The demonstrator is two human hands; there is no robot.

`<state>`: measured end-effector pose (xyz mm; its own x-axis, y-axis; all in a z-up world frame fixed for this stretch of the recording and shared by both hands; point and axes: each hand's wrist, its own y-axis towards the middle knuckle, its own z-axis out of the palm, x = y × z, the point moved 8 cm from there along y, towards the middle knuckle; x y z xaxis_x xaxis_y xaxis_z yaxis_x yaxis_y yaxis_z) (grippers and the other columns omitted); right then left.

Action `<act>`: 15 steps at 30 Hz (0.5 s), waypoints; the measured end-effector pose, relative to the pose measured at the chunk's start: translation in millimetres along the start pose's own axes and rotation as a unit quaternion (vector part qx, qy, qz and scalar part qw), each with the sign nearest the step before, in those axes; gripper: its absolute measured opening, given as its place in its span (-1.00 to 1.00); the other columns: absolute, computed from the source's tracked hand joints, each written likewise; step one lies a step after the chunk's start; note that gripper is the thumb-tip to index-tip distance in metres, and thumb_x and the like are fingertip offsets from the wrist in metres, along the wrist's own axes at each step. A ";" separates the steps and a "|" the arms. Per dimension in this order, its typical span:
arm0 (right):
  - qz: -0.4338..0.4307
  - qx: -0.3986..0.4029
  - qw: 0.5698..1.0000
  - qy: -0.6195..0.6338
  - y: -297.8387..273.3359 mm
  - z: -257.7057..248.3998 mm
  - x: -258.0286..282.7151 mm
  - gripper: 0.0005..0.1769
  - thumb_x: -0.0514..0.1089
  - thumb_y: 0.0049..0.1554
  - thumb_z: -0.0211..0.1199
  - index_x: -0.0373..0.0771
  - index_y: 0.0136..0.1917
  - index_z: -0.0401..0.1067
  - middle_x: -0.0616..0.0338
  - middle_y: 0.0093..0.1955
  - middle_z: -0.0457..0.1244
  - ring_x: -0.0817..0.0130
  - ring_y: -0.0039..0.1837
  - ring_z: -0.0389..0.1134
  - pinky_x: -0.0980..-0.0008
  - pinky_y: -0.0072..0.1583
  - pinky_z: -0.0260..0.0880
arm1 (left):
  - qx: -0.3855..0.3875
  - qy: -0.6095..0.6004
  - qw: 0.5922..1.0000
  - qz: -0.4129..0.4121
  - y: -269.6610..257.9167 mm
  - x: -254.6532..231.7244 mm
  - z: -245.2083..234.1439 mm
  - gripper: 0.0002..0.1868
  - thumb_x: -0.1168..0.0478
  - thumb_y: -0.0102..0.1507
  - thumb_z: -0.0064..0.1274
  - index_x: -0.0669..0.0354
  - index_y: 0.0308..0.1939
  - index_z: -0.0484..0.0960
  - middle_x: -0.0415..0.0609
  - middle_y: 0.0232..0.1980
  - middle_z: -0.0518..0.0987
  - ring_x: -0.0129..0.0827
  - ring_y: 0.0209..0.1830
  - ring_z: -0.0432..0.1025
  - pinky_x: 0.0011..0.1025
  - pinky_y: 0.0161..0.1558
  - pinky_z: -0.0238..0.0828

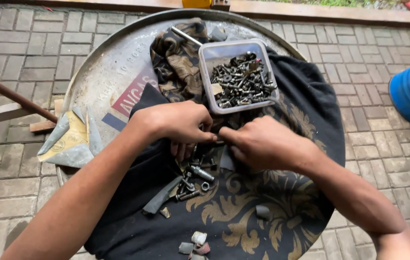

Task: The person repeatedly rubs small metal fasteners with a gray abrasive block over a cloth-covered tray. They pick up individual fasteners, rub them, and place them back on the cloth. A plastic container of fasteners sits nearby.

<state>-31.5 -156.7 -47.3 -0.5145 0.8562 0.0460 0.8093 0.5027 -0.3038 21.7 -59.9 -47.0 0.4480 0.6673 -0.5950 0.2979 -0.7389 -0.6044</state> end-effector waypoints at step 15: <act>0.007 -0.005 1.000 0.010 1.7 0.6 -4.1 -0.64 0.06 0.11 0.06 -0.03 0.15 0.26 0.09 -0.28 0.41 -0.23 -0.17 0.46 -0.28 -0.11 0.46 | -0.031 0.063 0.997 0.017 14.6 6.1 -7.7 -0.62 -0.02 0.29 -0.07 0.18 -0.16 0.71 0.15 -0.46 0.70 -0.15 -0.55 0.63 -0.28 -0.44 0.63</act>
<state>-28.2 -159.5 -48.6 -0.4979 0.8651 0.0610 0.8188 0.4921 -0.2955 35.3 -67.4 -55.3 0.5597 0.6272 -0.5416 0.3303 -0.7682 -0.5484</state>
